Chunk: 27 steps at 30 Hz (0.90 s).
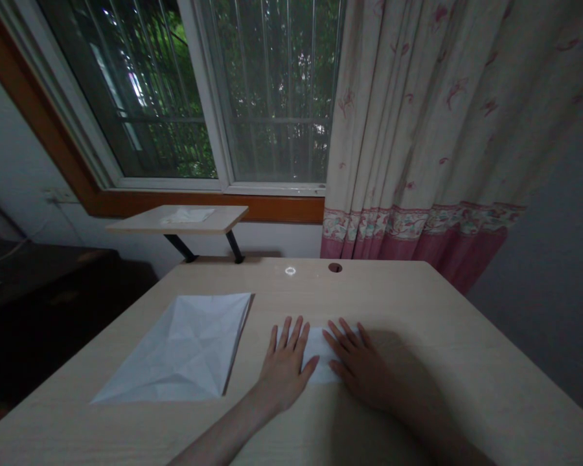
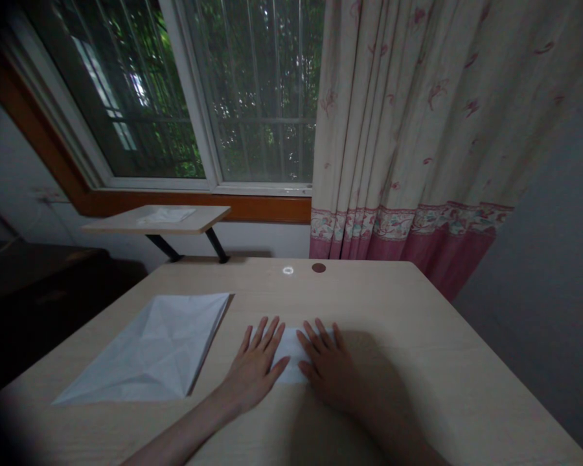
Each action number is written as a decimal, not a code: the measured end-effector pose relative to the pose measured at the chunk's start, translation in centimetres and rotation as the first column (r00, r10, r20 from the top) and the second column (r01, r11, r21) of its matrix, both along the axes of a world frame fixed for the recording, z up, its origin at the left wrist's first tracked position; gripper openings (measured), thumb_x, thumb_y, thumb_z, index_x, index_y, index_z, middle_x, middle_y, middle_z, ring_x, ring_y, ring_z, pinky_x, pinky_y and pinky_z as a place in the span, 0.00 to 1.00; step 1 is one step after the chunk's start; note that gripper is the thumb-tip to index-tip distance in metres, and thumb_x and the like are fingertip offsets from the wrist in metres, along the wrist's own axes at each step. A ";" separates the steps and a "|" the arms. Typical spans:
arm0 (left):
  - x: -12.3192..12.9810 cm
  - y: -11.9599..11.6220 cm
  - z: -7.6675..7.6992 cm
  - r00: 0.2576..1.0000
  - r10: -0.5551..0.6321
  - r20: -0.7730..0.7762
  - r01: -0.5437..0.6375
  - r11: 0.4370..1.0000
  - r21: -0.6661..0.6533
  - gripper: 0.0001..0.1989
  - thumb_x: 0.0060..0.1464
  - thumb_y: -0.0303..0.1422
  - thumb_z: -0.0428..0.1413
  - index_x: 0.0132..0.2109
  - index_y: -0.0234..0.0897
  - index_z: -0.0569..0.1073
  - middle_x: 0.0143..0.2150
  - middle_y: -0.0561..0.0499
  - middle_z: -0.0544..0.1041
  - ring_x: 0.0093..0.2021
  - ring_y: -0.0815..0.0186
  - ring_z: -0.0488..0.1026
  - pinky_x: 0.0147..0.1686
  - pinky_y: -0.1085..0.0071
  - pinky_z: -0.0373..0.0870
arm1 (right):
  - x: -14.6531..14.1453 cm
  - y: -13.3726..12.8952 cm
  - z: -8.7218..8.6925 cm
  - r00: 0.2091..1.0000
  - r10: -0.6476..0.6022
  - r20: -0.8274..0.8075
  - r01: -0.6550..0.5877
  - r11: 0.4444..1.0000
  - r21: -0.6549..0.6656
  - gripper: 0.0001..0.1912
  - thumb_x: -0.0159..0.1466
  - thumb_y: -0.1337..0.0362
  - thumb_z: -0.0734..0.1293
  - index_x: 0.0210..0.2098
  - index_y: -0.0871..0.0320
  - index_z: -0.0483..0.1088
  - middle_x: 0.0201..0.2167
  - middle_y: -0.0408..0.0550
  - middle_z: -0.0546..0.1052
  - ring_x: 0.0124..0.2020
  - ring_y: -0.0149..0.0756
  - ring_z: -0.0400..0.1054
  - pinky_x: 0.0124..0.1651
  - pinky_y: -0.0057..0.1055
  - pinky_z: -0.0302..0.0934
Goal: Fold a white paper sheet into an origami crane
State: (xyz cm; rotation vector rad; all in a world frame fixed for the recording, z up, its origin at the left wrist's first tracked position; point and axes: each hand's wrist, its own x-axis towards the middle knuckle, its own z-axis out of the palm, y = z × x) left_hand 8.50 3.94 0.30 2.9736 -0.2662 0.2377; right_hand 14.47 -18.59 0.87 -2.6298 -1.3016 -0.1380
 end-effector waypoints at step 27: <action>-0.1 1.6 4.3 0.951 -0.302 0.060 0.305 0.899 -0.314 0.21 0.55 0.41 0.61 0.55 0.41 0.71 0.53 0.49 0.77 0.53 0.59 0.74 0.55 0.62 0.69 | 1.5 -2.0 0.4 0.995 0.099 0.016 -0.100 0.992 0.073 0.31 0.67 0.46 0.62 0.65 0.55 0.62 0.65 0.53 0.64 0.66 0.49 0.56 0.65 0.51 0.53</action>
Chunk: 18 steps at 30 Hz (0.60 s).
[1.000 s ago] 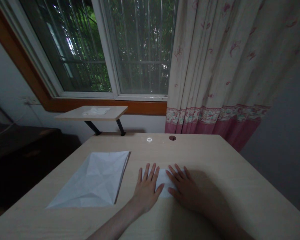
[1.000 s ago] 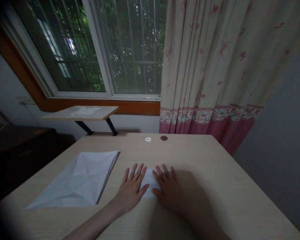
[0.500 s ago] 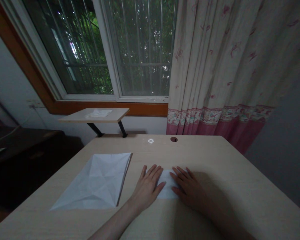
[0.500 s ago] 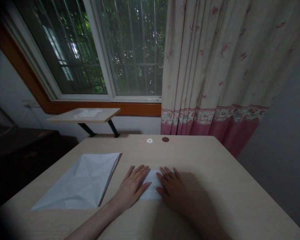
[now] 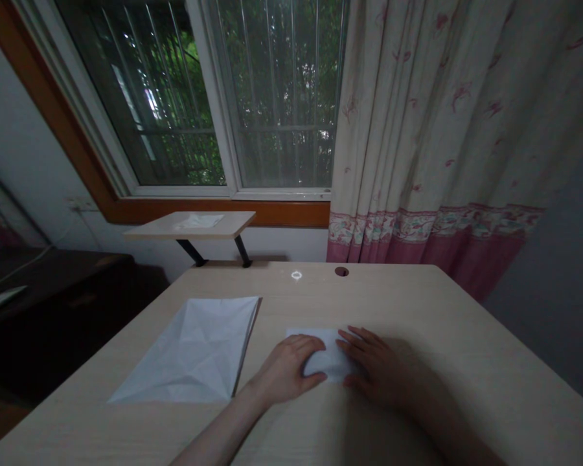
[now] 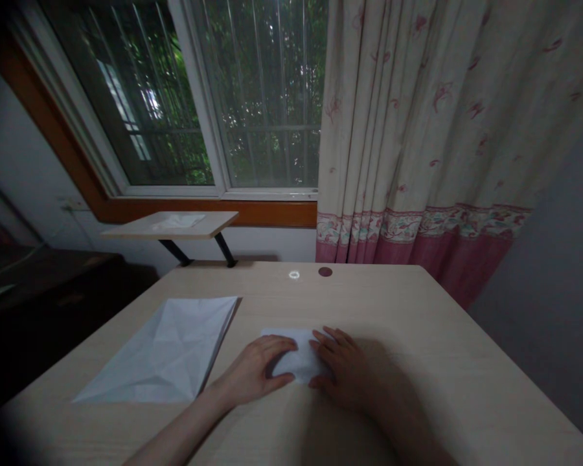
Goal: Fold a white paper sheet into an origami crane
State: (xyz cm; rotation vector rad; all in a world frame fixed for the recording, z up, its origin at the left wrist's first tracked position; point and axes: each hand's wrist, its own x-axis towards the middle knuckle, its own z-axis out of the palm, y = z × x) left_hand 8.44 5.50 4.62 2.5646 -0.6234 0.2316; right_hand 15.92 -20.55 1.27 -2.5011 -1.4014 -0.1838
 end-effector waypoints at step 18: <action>-0.4 -0.1 1.0 0.881 -0.060 0.469 0.031 0.997 0.069 0.10 0.64 0.26 0.47 0.46 0.35 0.72 0.42 0.47 0.80 0.41 0.65 0.77 0.45 0.68 0.72 | -0.9 0.2 2.4 0.990 -0.001 0.143 -0.015 0.994 0.105 0.15 0.68 0.66 0.61 0.51 0.52 0.73 0.45 0.46 0.80 0.45 0.41 0.75 0.59 0.43 0.63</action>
